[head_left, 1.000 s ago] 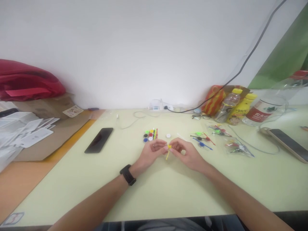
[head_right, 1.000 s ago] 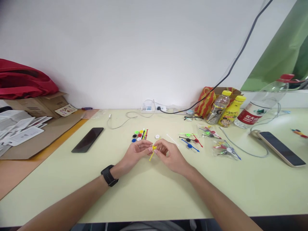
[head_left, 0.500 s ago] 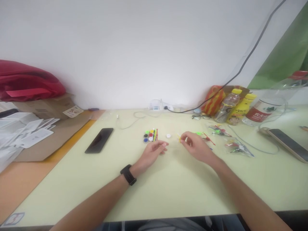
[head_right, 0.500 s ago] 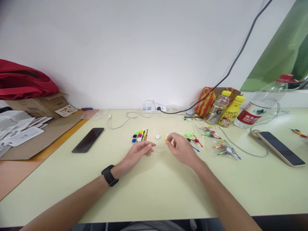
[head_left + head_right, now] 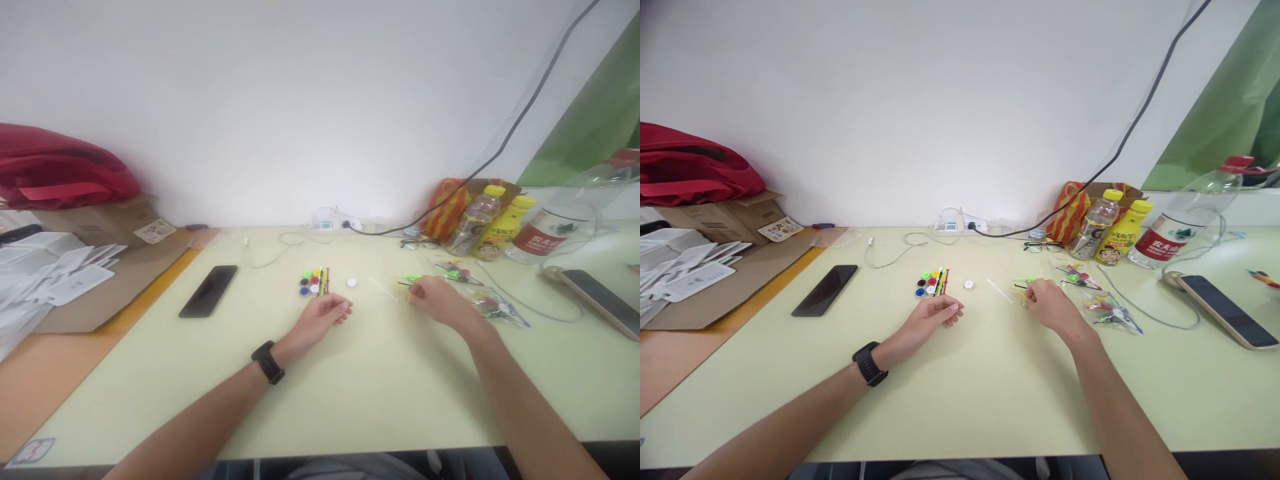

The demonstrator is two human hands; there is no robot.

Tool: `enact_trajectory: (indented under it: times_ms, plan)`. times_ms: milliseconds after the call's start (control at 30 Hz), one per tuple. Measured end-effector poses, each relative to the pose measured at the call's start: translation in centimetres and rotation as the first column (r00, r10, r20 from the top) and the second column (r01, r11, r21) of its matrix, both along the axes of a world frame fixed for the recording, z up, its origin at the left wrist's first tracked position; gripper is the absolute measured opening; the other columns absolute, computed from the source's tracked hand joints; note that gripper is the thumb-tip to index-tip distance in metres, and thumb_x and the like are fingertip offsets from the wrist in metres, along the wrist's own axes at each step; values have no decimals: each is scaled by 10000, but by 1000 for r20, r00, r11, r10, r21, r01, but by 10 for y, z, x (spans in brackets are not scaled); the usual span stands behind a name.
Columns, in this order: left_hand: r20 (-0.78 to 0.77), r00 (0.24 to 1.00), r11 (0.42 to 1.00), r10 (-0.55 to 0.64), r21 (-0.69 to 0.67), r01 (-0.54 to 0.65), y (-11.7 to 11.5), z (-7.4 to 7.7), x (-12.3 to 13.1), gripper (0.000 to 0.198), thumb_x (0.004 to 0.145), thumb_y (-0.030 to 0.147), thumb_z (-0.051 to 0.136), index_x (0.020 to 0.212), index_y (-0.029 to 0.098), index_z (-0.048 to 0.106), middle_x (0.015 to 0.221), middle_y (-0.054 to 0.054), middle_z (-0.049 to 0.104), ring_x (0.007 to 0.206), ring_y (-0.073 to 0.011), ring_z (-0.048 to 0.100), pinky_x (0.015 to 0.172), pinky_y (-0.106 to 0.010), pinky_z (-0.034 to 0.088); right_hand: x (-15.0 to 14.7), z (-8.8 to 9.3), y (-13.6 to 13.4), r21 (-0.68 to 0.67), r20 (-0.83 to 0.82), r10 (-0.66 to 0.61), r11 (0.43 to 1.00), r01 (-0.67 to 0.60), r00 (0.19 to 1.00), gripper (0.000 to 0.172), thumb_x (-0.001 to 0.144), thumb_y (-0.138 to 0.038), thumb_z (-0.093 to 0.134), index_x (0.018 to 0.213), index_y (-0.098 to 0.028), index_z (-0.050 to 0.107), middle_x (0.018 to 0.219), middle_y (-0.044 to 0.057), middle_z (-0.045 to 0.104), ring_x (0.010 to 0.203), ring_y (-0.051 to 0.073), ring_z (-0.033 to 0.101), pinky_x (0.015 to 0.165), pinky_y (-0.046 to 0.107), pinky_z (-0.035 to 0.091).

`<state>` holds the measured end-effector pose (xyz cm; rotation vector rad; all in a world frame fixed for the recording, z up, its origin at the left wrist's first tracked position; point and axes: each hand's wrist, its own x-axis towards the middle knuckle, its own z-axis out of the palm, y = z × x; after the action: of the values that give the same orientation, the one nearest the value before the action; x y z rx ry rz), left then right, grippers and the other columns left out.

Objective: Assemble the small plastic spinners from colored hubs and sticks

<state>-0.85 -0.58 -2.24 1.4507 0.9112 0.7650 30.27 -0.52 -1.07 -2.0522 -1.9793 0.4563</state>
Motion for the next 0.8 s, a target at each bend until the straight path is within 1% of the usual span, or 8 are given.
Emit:
enact_trajectory:
  times_ms: [100, 233, 467, 533, 600, 667, 733, 800]
  plan:
    - [-9, 1000, 1000, -4, 0, 4, 0, 0, 0, 354, 905, 500, 682, 992, 160, 730, 981, -79, 708, 847, -169, 626, 768, -290, 483, 2, 1, 2, -15, -55, 6, 1000, -7, 998, 106, 784, -152, 624, 714, -194, 690, 812, 53, 753, 772, 193, 692, 651, 258, 430]
    - [0, 1000, 1000, -13, -5, 13, -1, 1, 1, 341, 893, 483, 699, 970, 151, 726, 988, -90, 716, 859, -175, 633, 782, -296, 486, 2, -2, 7, -12, -44, 26, 1000, -26, 999, 146, 771, -155, 626, 633, -196, 649, 725, 39, 737, 743, 197, 688, 653, 265, 435]
    - [7, 1000, 999, -15, 42, 15, 0, -4, 1, 292, 895, 434, 706, 987, 157, 722, 981, -76, 707, 838, -161, 632, 776, -290, 491, 2, -4, 6, -25, -13, 16, 1000, -16, 1000, 124, 786, -188, 622, 672, -197, 670, 754, 47, 735, 733, 200, 684, 629, 277, 417]
    - [-10, 1000, 996, -16, 91, 17, -1, -6, 2, 285, 893, 429, 709, 991, 162, 724, 984, -73, 707, 870, -173, 643, 799, -297, 497, 0, -5, 4, 35, 55, -3, 999, 1, 998, 98, 789, -180, 622, 716, -196, 685, 800, 58, 736, 764, 210, 680, 650, 290, 414]
    - [-26, 999, 990, -20, 140, 23, -1, -8, 3, 281, 897, 428, 706, 994, 166, 725, 995, -77, 711, 912, -189, 653, 826, -307, 503, -6, -6, 2, 141, 114, 7, 990, -23, 993, 85, 811, -192, 628, 833, -195, 710, 900, 70, 737, 833, 224, 673, 694, 304, 419]
    - [-32, 999, 986, -27, 164, 32, -1, -9, 3, 273, 903, 423, 699, 996, 168, 723, 1004, -80, 714, 932, -197, 659, 839, -313, 508, -15, -8, 1, 244, 140, 53, 966, -87, 989, 173, 864, -222, 615, 1003, -197, 715, 1015, 79, 723, 939, 240, 657, 765, 321, 430]
    - [-35, 999, 984, -36, 171, 41, -2, -9, 4, 263, 911, 414, 691, 1000, 168, 717, 1009, -82, 715, 931, -199, 662, 843, -318, 512, -27, -10, 0, 298, 165, 122, 940, -168, 979, 234, 925, -245, 576, 1123, -212, 696, 1075, 80, 701, 1020, 252, 625, 815, 338, 428]
    - [-43, 998, 983, -41, 177, 48, -2, -9, 3, 254, 915, 406, 687, 1004, 169, 712, 1013, -83, 715, 938, -201, 664, 854, -324, 515, -37, -13, -1, 294, 213, 176, 926, -235, 961, 216, 955, -237, 543, 1105, -233, 699, 1051, 77, 686, 1025, 259, 598, 808, 348, 418]
